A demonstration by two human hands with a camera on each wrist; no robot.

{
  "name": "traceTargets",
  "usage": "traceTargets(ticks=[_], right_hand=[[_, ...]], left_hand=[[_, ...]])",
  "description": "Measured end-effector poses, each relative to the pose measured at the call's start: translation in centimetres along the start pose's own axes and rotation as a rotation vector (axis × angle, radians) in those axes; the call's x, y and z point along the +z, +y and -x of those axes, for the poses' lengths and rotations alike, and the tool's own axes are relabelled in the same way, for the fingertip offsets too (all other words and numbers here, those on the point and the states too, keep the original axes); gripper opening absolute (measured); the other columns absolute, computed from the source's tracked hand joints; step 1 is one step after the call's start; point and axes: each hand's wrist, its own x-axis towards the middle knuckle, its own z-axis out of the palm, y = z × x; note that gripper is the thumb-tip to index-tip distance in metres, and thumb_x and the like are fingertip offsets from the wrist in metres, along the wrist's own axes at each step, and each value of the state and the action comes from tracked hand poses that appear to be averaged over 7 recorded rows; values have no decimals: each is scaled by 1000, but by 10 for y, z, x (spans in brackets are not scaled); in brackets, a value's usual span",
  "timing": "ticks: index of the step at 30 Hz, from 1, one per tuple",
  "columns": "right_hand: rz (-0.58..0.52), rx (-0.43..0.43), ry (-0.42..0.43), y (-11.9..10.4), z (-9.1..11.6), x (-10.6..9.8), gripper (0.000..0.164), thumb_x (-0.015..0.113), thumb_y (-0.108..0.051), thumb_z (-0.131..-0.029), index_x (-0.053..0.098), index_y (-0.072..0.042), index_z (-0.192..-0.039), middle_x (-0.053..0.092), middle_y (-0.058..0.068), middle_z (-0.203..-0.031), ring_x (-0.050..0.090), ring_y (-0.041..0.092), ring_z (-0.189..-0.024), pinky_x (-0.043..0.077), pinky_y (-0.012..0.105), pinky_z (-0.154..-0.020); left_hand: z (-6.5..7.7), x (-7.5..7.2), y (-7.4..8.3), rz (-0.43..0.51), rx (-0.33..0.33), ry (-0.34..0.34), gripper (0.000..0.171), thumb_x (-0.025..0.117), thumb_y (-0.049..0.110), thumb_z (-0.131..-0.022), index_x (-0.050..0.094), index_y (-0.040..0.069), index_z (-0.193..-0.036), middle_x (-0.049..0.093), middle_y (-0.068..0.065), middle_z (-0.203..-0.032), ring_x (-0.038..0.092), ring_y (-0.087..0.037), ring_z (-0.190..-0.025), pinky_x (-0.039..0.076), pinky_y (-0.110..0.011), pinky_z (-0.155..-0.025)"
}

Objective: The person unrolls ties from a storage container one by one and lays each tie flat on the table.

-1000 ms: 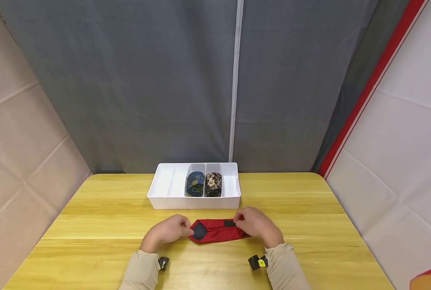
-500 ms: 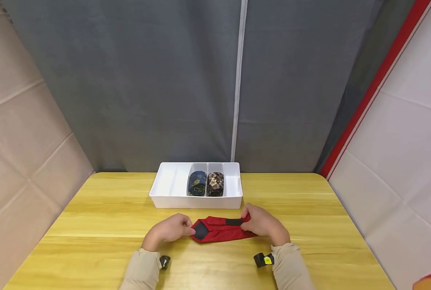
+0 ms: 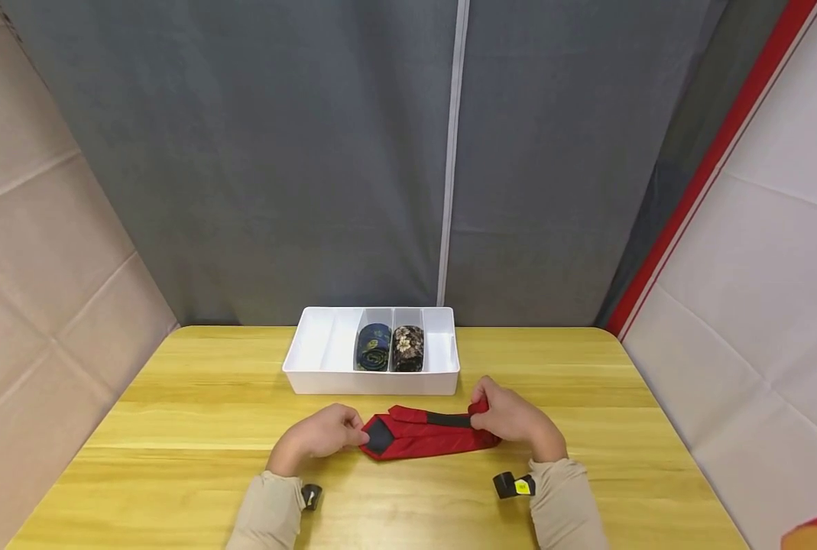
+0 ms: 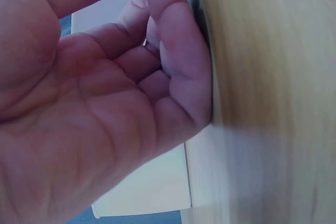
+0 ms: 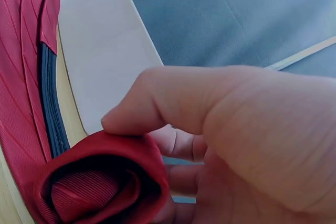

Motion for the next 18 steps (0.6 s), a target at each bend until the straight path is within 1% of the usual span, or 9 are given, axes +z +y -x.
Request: traceTargets(ticks=[2,7,9,13,18], right_hand=[[-5,0,-3,1,-1,-2,29,68,-9,-87,50,-6,-109,50,5,-79,51,19,-71,42,27,-61],[-6,-14,-14,3,2,-7,31,66,-7,-86,55,-5,-115,59,9,-101,55,23,-90,47,32,-73],[-2,-24,-16,4,3,-9,31,65,-6,-86,57,-4,-116,61,9,-105,55,24,-95,47,34,-77],[21,-23,-16,5,6,-12,31,63,-4,-85,62,-4,-116,64,8,-106,56,23,-95,48,33,-78],[46,24,-13,3,8,-14,33,65,-2,-85,66,-4,-118,67,8,-110,56,21,-95,50,32,-81]], left_hand=[[0,0,0,-5,0,4,18,72,19,-92,64,8,-81,51,3,-70,44,-14,-62,35,-28,-57],[-1,0,-1,5,-2,0,16,71,18,-93,65,8,-81,52,3,-70,44,-14,-61,35,-28,-57],[-1,0,0,11,-5,-4,16,71,17,-93,65,7,-82,52,3,-70,44,-14,-61,35,-28,-57],[0,0,0,18,-8,-7,16,71,17,-93,65,7,-82,53,3,-70,44,-14,-61,35,-28,-57],[0,0,0,25,-6,-10,16,71,16,-93,65,7,-82,53,3,-70,43,-14,-60,35,-28,-57]])
